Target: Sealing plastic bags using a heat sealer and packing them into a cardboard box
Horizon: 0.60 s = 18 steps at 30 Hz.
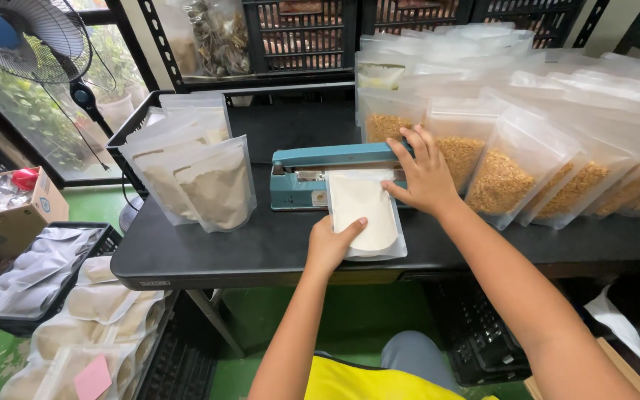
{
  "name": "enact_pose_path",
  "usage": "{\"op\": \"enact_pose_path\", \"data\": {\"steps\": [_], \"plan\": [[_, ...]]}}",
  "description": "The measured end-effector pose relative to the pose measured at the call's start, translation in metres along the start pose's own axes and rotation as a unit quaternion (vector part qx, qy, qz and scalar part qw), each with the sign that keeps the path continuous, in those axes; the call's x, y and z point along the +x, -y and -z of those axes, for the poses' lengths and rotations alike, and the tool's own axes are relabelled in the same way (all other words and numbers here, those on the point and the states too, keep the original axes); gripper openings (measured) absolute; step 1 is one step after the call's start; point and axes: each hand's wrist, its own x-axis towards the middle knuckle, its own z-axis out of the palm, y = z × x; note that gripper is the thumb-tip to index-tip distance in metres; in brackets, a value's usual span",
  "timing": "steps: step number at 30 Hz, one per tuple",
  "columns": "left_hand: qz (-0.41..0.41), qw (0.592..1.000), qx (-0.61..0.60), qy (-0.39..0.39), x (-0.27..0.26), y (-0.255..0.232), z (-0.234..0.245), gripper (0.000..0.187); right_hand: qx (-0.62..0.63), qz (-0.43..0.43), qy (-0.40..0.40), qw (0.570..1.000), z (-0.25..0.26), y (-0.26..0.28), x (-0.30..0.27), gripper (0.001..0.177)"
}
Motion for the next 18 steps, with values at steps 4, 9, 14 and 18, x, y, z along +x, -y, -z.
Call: {"op": "enact_pose_path", "data": {"steps": [4,9,14,18], "plan": [[-0.007,1.0,0.004,0.0,0.001,0.003,0.001,0.079,0.019,-0.005,0.0,1.0,-0.002,-0.002,-0.001,0.082],[-0.011,1.0,0.017,-0.005,-0.002,0.003,0.002,0.078,0.06,0.044,0.035,0.997,0.0,-0.017,-0.012,0.081],[-0.008,1.0,0.017,0.0,-0.004,-0.001,0.004,0.079,0.035,0.053,0.087,0.994,0.021,-0.01,-0.004,0.11],[-0.004,1.0,0.021,-0.002,-0.01,-0.007,0.004,0.081,0.01,0.028,0.093,0.995,0.023,0.0,-0.005,0.126]]}}
